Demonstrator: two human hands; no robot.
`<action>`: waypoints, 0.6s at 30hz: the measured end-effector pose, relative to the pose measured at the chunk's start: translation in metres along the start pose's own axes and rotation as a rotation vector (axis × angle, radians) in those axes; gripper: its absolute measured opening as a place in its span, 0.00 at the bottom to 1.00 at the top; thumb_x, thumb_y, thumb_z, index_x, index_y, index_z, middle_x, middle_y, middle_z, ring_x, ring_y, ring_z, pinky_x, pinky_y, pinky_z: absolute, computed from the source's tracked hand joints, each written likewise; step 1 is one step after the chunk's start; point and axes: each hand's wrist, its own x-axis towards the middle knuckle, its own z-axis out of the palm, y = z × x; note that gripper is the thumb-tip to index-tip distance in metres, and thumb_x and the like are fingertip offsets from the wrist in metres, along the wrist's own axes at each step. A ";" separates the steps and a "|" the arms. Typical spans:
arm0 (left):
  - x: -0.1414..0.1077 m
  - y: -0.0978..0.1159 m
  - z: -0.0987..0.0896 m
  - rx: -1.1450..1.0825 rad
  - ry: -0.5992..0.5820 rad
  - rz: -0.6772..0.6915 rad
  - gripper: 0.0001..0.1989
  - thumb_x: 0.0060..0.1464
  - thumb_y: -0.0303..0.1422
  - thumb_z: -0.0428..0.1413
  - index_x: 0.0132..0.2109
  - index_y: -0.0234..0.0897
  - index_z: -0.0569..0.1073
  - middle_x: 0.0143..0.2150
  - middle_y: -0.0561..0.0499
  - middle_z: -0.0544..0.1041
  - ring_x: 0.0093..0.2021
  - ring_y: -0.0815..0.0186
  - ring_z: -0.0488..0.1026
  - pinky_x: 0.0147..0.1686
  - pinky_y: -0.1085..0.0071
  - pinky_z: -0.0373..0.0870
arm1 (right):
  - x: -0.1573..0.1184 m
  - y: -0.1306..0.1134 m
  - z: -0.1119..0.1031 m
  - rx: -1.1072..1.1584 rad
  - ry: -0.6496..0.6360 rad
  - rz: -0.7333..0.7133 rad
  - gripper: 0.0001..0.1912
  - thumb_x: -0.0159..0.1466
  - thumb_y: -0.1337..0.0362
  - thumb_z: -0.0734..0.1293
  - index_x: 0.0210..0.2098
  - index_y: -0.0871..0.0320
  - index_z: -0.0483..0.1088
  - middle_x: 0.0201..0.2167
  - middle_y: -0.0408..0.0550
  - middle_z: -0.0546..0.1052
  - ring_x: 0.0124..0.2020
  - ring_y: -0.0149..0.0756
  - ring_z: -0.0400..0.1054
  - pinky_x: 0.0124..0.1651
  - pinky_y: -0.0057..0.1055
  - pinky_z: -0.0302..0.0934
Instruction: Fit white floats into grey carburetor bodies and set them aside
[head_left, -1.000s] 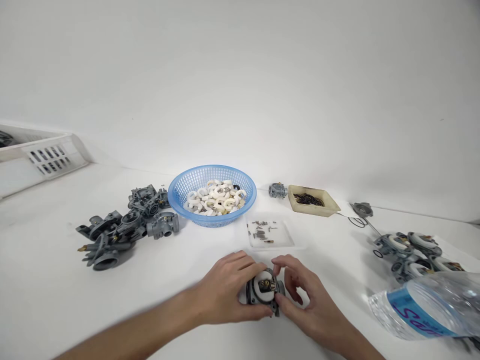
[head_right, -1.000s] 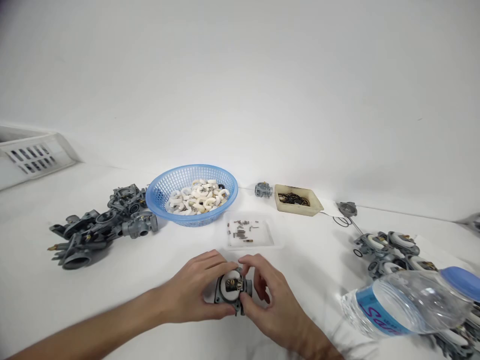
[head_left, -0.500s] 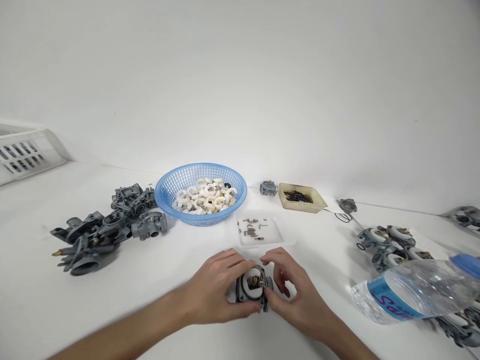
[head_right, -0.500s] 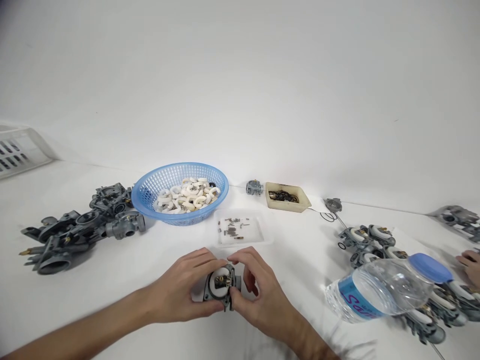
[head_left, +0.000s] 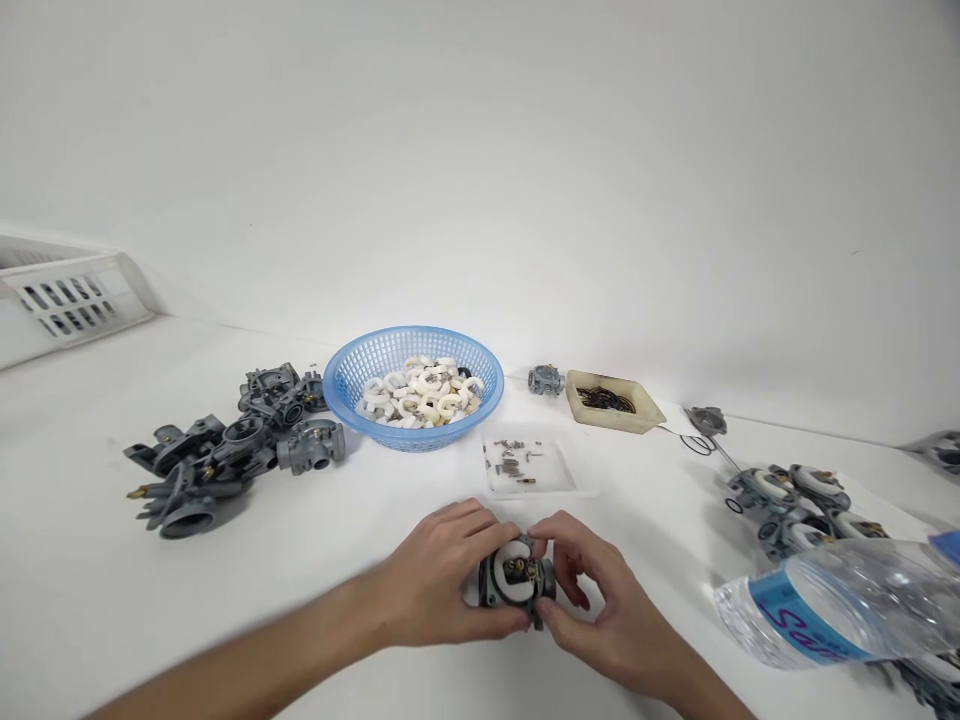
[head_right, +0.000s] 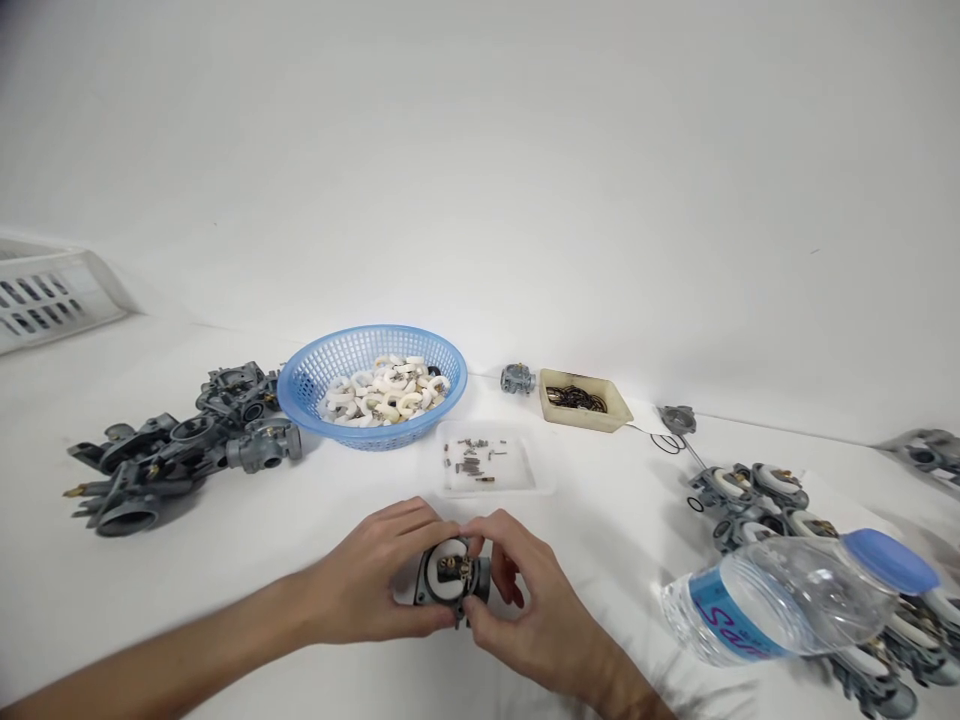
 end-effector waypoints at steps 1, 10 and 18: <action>0.000 0.001 0.000 0.005 0.004 0.003 0.26 0.52 0.42 0.66 0.55 0.42 0.71 0.40 0.50 0.78 0.39 0.57 0.74 0.40 0.62 0.70 | 0.000 0.000 0.000 -0.006 -0.004 -0.006 0.28 0.56 0.75 0.65 0.55 0.48 0.65 0.41 0.41 0.70 0.26 0.25 0.59 0.30 0.24 0.60; 0.000 0.001 -0.005 0.021 0.020 0.062 0.27 0.54 0.44 0.64 0.58 0.41 0.69 0.41 0.48 0.80 0.41 0.56 0.75 0.44 0.60 0.71 | 0.003 0.008 0.004 -0.085 0.102 -0.050 0.29 0.56 0.75 0.65 0.55 0.50 0.65 0.44 0.44 0.71 0.25 0.25 0.59 0.30 0.27 0.60; 0.000 0.000 -0.004 0.003 -0.019 0.004 0.26 0.53 0.45 0.65 0.55 0.41 0.71 0.41 0.49 0.79 0.40 0.57 0.75 0.42 0.61 0.71 | 0.001 0.004 0.001 -0.048 0.046 -0.013 0.27 0.58 0.74 0.65 0.55 0.48 0.65 0.45 0.44 0.70 0.27 0.26 0.60 0.32 0.27 0.62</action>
